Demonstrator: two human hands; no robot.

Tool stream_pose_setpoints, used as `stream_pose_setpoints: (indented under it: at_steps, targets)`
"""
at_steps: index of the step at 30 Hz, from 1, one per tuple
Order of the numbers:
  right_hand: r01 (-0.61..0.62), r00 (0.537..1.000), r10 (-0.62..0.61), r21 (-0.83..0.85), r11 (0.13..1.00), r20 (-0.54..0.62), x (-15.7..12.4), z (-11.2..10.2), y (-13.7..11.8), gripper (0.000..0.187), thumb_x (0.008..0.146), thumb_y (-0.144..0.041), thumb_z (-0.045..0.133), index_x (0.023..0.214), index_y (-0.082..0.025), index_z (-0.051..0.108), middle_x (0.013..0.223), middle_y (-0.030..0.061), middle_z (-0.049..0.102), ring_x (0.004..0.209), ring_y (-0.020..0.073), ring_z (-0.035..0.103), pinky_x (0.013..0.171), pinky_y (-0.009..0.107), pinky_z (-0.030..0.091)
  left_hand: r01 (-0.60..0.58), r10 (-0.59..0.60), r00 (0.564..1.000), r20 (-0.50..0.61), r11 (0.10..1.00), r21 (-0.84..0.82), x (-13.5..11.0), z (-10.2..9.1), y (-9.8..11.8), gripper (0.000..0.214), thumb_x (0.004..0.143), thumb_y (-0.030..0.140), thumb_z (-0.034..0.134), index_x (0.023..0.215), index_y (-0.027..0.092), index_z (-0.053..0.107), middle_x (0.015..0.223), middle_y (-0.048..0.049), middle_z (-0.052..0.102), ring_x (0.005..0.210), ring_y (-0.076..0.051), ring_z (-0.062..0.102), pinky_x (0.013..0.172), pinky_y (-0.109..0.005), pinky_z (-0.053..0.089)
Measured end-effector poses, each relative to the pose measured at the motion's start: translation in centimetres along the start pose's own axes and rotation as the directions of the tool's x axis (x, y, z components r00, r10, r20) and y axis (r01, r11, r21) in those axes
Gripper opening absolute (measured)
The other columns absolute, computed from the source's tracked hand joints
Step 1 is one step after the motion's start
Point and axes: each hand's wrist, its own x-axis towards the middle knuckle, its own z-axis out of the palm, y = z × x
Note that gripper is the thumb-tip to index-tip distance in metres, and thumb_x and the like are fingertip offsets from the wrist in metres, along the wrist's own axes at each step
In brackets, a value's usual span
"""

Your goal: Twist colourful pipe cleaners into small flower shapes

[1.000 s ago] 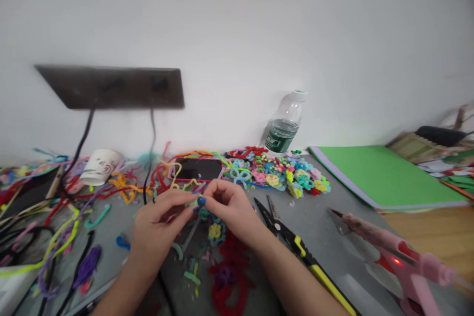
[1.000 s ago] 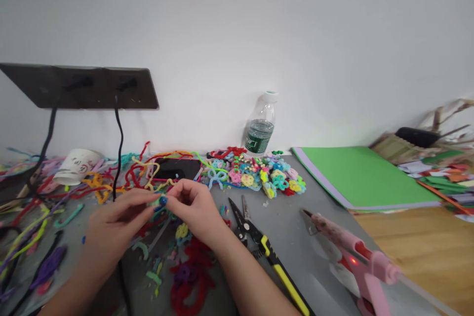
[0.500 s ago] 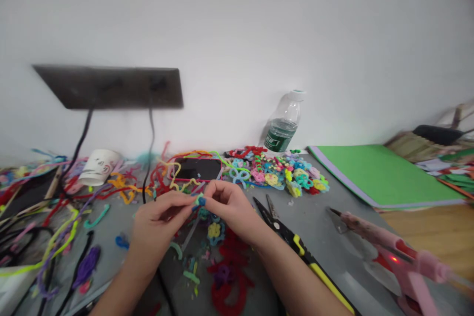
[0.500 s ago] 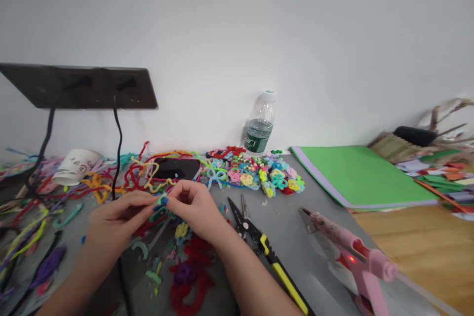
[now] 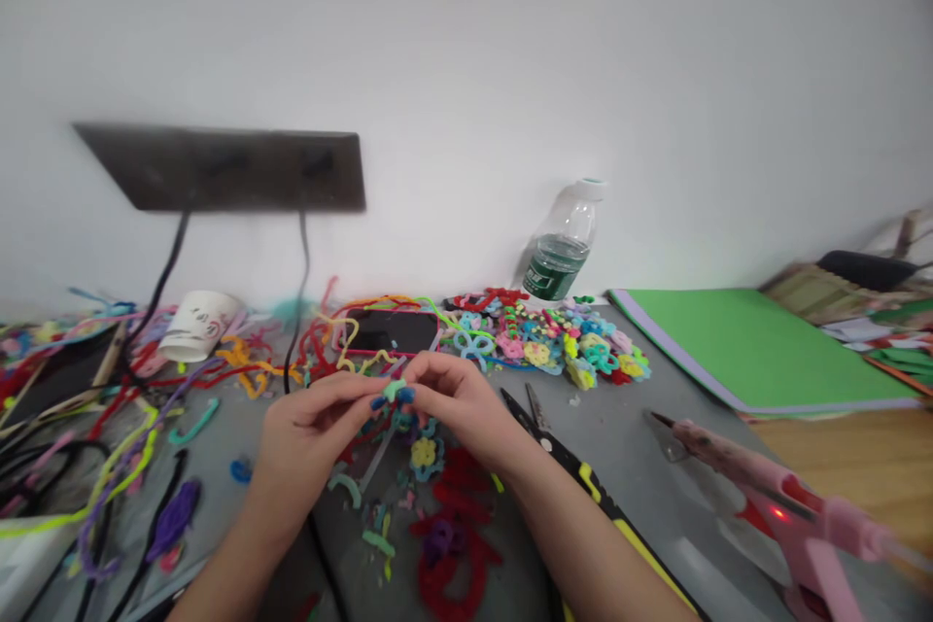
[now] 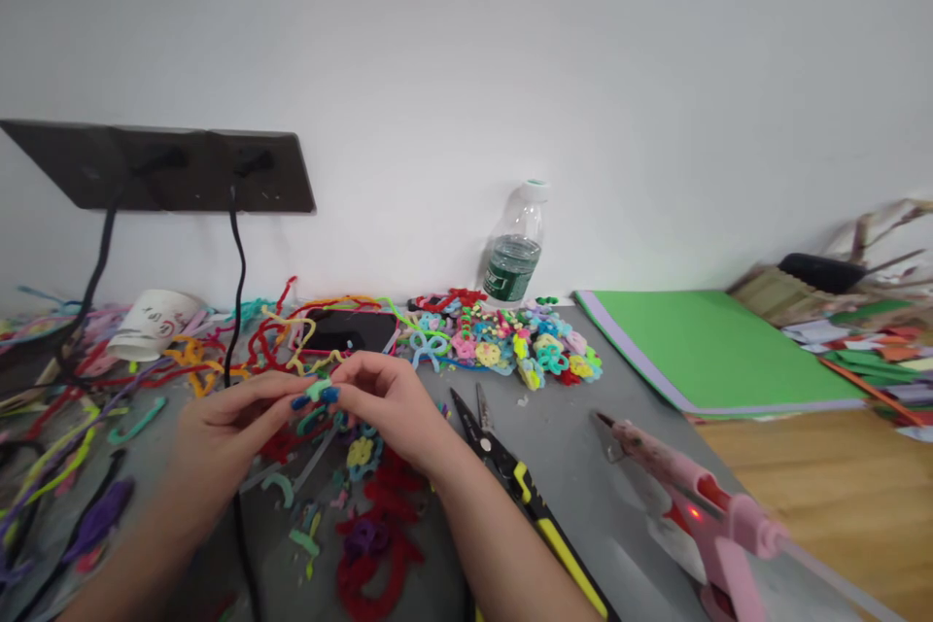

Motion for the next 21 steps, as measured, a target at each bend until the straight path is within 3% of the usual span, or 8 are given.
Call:
stream_pose_setpoints:
  at_steps: [6,11,16,21]
  targets:
    - [0.028,0.999,-0.030,0.054,0.998,0.039,-0.1,-0.3,0.0,0.031,0.072,-0.042,0.080,0.080,-0.018,0.061,0.072,-0.0019,0.061,0.061,0.0094,0.054,0.057,0.022,0.044,0.123,-0.115,0.991,0.073,0.986,-0.113,-0.1,-0.2,-1.0,0.011,0.074,0.029,0.075,0.081,0.024,0.082,0.077,-0.0046,0.079,0.065,-0.017,0.072,0.059,-0.021,0.058]
    - [0.070,0.995,-0.077,0.106,0.992,0.069,-0.1,-0.4,0.3,0.029,0.071,-0.039,0.082,0.079,-0.018,0.063,0.073,-0.0016,0.061,0.062,0.0096,0.056,0.059,0.022,0.046,0.219,-0.204,0.973,0.106,0.963,-0.160,-0.4,-0.3,-1.6,0.014,0.073,0.032,0.077,0.083,0.023,0.082,0.071,-0.0041,0.078,0.054,-0.014,0.068,0.050,-0.019,0.055]
    - [0.050,0.994,-0.063,0.137,0.989,0.088,0.0,-0.4,0.6,0.028,0.071,-0.037,0.083,0.078,-0.017,0.063,0.069,-0.0024,0.060,0.055,0.0075,0.053,0.054,0.020,0.046,0.142,-0.118,0.982,0.150,0.977,-0.161,-0.2,-0.2,-0.8,0.009,0.073,0.022,0.075,0.079,0.023,0.082,0.071,-0.0032,0.078,0.062,-0.015,0.071,0.056,-0.018,0.057]
    - [0.043,0.995,-0.055,0.138,0.989,0.082,0.1,-0.4,0.7,0.026,0.071,-0.034,0.083,0.077,-0.017,0.063,0.067,-0.0025,0.060,0.054,0.0076,0.054,0.053,0.020,0.047,0.078,-0.065,0.990,0.123,0.992,-0.104,0.0,-0.2,-0.4,0.009,0.072,0.022,0.075,0.077,0.024,0.082,0.066,-0.0014,0.077,0.054,-0.012,0.068,0.049,-0.015,0.053]
